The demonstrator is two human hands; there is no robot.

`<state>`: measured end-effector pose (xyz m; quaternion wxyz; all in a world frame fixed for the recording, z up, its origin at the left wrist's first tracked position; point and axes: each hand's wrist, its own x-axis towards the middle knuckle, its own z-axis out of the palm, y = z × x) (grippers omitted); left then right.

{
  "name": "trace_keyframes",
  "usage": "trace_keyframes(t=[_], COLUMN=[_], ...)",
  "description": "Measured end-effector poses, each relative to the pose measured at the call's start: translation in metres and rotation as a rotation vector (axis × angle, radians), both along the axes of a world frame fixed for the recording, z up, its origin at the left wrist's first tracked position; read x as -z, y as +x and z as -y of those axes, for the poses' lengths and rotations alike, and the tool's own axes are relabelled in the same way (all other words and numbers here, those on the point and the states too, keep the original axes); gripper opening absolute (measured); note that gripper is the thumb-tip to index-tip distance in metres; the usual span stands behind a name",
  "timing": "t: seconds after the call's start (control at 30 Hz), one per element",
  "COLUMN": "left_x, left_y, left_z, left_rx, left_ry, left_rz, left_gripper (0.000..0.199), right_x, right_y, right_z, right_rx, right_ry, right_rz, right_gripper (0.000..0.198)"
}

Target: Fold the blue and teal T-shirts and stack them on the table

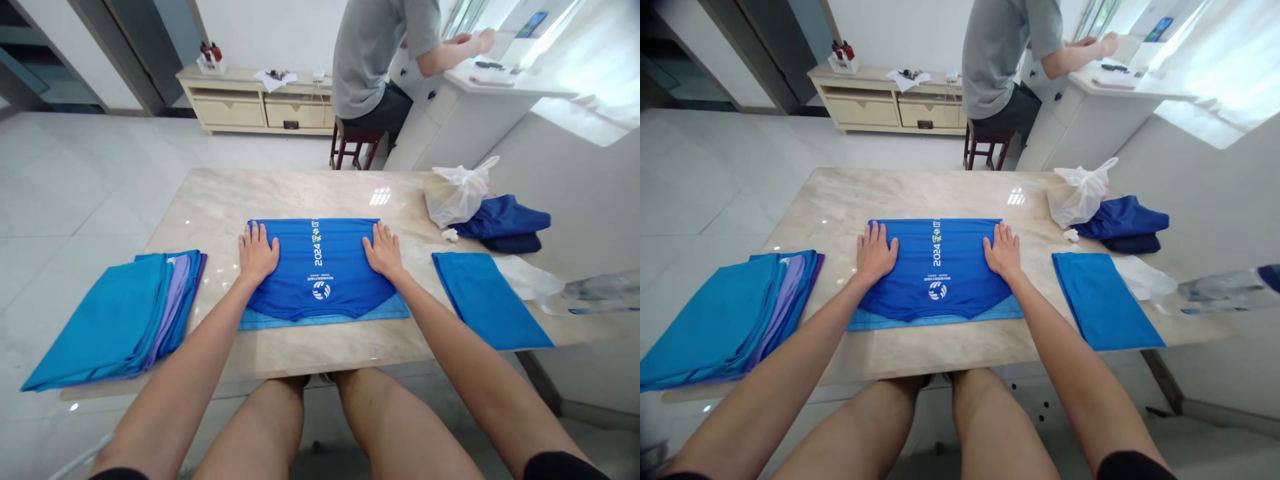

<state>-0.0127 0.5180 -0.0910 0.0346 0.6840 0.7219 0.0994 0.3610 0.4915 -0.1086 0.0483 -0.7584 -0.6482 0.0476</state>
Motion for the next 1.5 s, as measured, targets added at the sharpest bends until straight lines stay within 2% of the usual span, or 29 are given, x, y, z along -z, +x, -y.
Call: trace_keyframes(t=[0.13, 0.2, 0.27, 0.4, 0.53, 0.63, 0.7, 0.77, 0.87, 0.93, 1.17, 1.5], left_x=[-0.011, -0.027, -0.050, -0.110, -0.169, -0.193, -0.198, -0.195, -0.186, -0.181, -0.171, -0.164], left_y=[0.004, 0.003, 0.000, -0.004, 0.011, 0.029, 0.037, 0.039, 0.036, 0.036, 0.063, 0.092], left_z=[0.005, 0.019, 0.042, 0.103, 0.159, 0.193, 0.212, 0.224, 0.229, 0.225, 0.205, 0.214], left_rx=[-0.051, -0.017, 0.081, 0.313, 0.348, 0.375, 0.389, 0.398, 0.408, 0.414, 0.448, 0.506], left_ry=[-0.080, -0.135, -0.172, -0.229, -0.244, -0.217, -0.220, -0.250, -0.302, -0.324, -0.333, -0.351], left_rz=[-0.052, -0.106, -0.168, -0.198, -0.154, -0.140, -0.163, -0.197, -0.231, -0.246, -0.244, -0.260], left_gripper=[0.082, 0.082, 0.078, 0.051, 0.035, 0.035, 0.037, 0.036, 0.032, 0.032, 0.033, 0.034], right_x=[-0.007, -0.019, -0.036, -0.091, -0.162, -0.199, -0.208, -0.206, -0.195, -0.190, -0.193, -0.191], right_y=[-0.006, -0.014, -0.023, -0.039, -0.054, -0.072, -0.085, -0.095, -0.103, -0.106, -0.129, -0.142], right_z=[0.001, 0.010, 0.027, 0.074, 0.108, 0.126, 0.138, 0.149, 0.159, 0.159, 0.149, 0.149], right_rx=[0.013, 0.018, -0.012, -0.138, -0.169, -0.201, -0.232, -0.276, -0.339, -0.359, -0.389, -0.385], right_ry=[-0.055, -0.110, -0.145, -0.128, -0.108, -0.088, -0.103, -0.176, -0.317, -0.358, -0.348, -0.402], right_rz=[0.014, 0.034, 0.052, 0.043, -0.035, -0.080, -0.087, -0.072, -0.039, -0.025, -0.004, -0.013], right_gripper=[0.080, 0.078, 0.077, 0.075, 0.059, 0.051, 0.053, 0.051, 0.045, 0.044, 0.052, 0.050])
